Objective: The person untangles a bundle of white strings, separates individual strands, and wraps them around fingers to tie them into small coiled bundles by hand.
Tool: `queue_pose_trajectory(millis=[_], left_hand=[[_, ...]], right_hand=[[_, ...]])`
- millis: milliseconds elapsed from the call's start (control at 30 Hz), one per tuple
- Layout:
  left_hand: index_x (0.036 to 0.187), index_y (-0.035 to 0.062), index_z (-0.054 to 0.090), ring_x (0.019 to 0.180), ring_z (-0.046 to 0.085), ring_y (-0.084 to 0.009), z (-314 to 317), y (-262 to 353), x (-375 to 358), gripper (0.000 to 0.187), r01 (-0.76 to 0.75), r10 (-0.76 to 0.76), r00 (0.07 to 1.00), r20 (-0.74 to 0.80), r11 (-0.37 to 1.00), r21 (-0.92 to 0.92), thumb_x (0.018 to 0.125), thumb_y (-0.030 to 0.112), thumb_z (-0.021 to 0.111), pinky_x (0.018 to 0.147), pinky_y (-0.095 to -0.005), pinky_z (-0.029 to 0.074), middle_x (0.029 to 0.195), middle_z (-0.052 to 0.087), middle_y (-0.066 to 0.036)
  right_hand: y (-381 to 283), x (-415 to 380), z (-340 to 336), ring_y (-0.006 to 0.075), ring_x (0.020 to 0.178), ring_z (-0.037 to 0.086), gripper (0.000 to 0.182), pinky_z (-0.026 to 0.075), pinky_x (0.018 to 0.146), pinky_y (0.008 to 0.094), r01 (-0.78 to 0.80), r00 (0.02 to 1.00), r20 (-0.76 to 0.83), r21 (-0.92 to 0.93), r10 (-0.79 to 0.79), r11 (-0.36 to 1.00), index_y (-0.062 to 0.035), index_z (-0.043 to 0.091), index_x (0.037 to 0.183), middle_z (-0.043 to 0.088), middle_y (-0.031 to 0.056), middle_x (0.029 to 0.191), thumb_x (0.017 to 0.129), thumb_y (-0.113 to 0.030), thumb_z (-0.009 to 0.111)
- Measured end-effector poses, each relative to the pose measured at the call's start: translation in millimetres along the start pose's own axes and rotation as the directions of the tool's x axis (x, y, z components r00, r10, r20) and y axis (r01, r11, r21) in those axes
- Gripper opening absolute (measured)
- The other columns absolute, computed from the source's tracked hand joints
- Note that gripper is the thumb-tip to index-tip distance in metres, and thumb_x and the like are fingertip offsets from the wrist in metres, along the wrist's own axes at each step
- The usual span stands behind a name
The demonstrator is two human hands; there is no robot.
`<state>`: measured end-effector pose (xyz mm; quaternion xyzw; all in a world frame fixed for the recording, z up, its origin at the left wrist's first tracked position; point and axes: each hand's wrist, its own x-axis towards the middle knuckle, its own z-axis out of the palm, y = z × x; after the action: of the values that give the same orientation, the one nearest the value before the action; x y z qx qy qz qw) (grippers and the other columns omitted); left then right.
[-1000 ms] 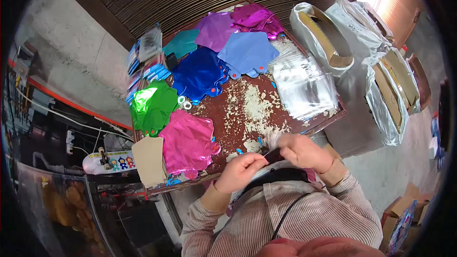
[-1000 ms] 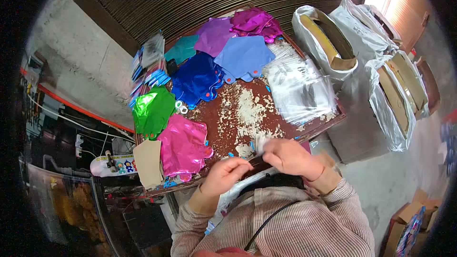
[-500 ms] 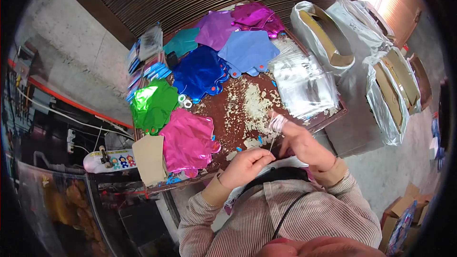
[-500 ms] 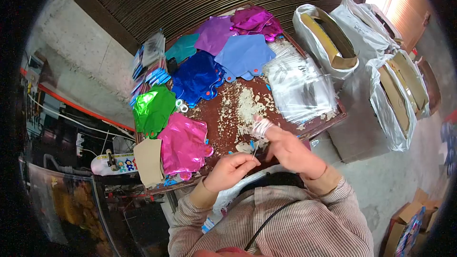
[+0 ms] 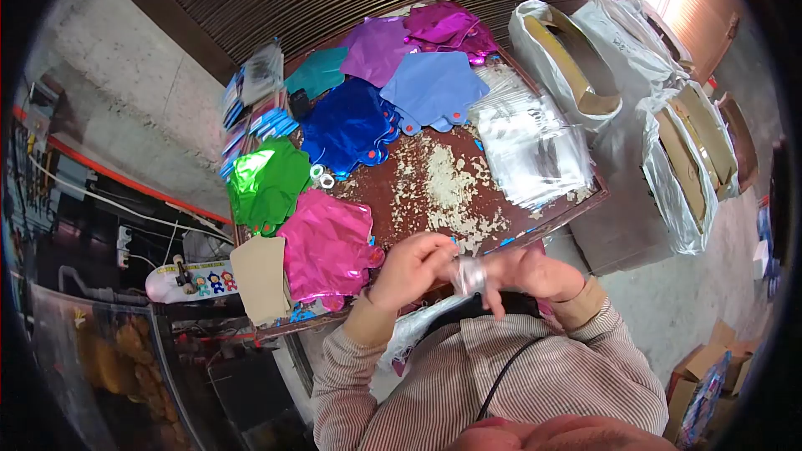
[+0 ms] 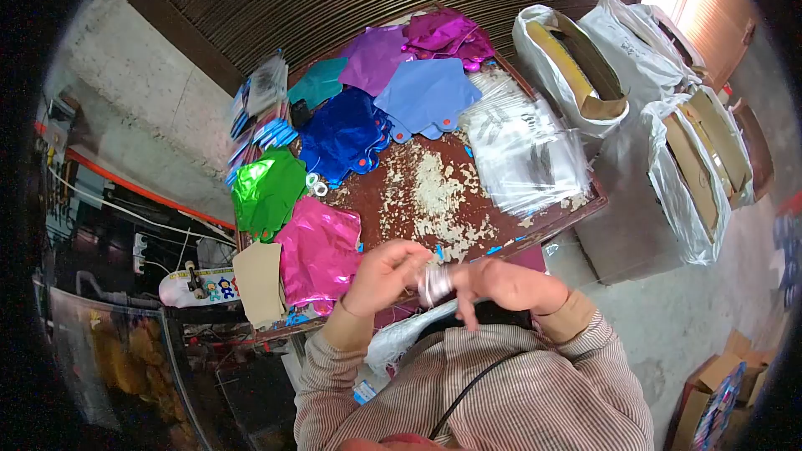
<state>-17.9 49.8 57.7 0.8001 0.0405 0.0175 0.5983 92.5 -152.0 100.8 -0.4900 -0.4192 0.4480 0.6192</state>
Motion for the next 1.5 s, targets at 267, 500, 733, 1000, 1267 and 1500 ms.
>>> queue_pose_trajectory(millis=[267, 500, 733, 1000, 1267, 1500], left_hand=[[0.093, 0.0022, 0.068, 0.066, 0.055, -0.0143, -1.5, 17.4, -5.8, 0.011, 0.051, -0.049, 0.996, -0.07, 0.998, 0.027, 0.088, 0.008, 0.061, 0.06, -0.0258, 0.043, 0.079, 0.064, -0.004], [0.096, 0.0023, 0.068, 0.069, 0.056, -0.015, 0.0, 21.1, -5.1, 0.013, -0.027, 0.048, 0.993, -0.109, 0.982, 0.185, 0.087, 0.009, 0.061, 0.063, -0.0254, 0.045, 0.082, 0.064, -0.005], [0.105, 0.0025, 0.066, 0.082, 0.059, -0.0182, 7.1, -2.2, -2.5, 0.025, -0.074, 0.026, 0.869, -0.495, 0.994, -0.079, 0.081, 0.009, 0.068, 0.073, -0.0262, 0.048, 0.099, 0.064, -0.008], [0.109, 0.0039, 0.066, 0.095, 0.058, -0.0231, 32.2, 4.0, -5.7, 0.04, -0.096, 0.319, 0.688, -0.652, 0.93, 0.354, 0.071, 0.011, 0.077, 0.082, -0.031, 0.048, 0.111, 0.062, -0.009], [0.096, 0.0029, 0.069, 0.093, 0.058, -0.0239, 28.0, -20.9, -9.4, 0.028, -0.046, 0.373, 0.711, -0.596, 0.87, 0.49, 0.07, 0.011, 0.077, 0.081, -0.0329, 0.047, 0.108, 0.064, -0.008], [0.087, 0.0032, 0.069, 0.089, 0.058, -0.0239, 19.6, -26.6, -4.4, 0.015, 0.065, 0.342, 0.691, -0.636, 0.848, 0.527, 0.074, 0.01, 0.071, 0.078, -0.033, 0.047, 0.103, 0.064, -0.009]], right_hand=[[11.5, 1.1, -13.8, 0.0184, 0.057, 0.06, 0.062, 0.049, 0.066, 0.0281, -0.156, 0.987, 0.001, -0.287, 0.163, 0.945, 0.0017, 0.056, 0.12, 0.066, 0.0123, 0.082, 0.102, -0.046, 0.022], [24.4, 11.6, -7.1, 0.0181, 0.064, 0.063, 0.077, 0.048, 0.066, 0.0262, -0.128, 0.99, -0.097, -0.391, 0.098, 0.911, 0.0031, 0.051, 0.127, 0.065, 0.0114, 0.098, 0.099, -0.059, 0.015], [37.3, 25.4, 0.7, 0.0158, 0.068, 0.061, 0.085, 0.047, 0.069, 0.0248, -0.153, 0.986, -0.013, 0.354, 0.169, 0.923, 0.0029, 0.049, 0.128, 0.062, 0.0125, 0.101, 0.095, -0.067, 0.014], [54.1, 42.1, 23.0, 0.0138, 0.076, 0.056, 0.087, 0.046, 0.075, 0.0246, -0.129, 0.976, -0.091, 0.487, 0.197, 0.864, 0.0026, 0.048, 0.127, 0.059, 0.0103, 0.092, 0.093, -0.07, 0.012], [68.0, 40.5, 26.6, 0.0151, 0.083, 0.056, 0.074, 0.047, 0.078, 0.0268, -0.133, 0.977, -0.117, 0.325, 0.179, 0.936, 0.0026, 0.048, 0.126, 0.059, 0.0101, 0.096, 0.098, -0.06, 0.022], [49.3, 38.4, 35.1, 0.0143, 0.078, 0.056, 0.047, 0.047, 0.076, 0.0255, -0.132, 0.977, -0.176, -0.065, 0.118, 0.989, 0.0048, 0.048, 0.128, 0.061, 0.0101, 0.103, 0.1, -0.032, 0.042]])
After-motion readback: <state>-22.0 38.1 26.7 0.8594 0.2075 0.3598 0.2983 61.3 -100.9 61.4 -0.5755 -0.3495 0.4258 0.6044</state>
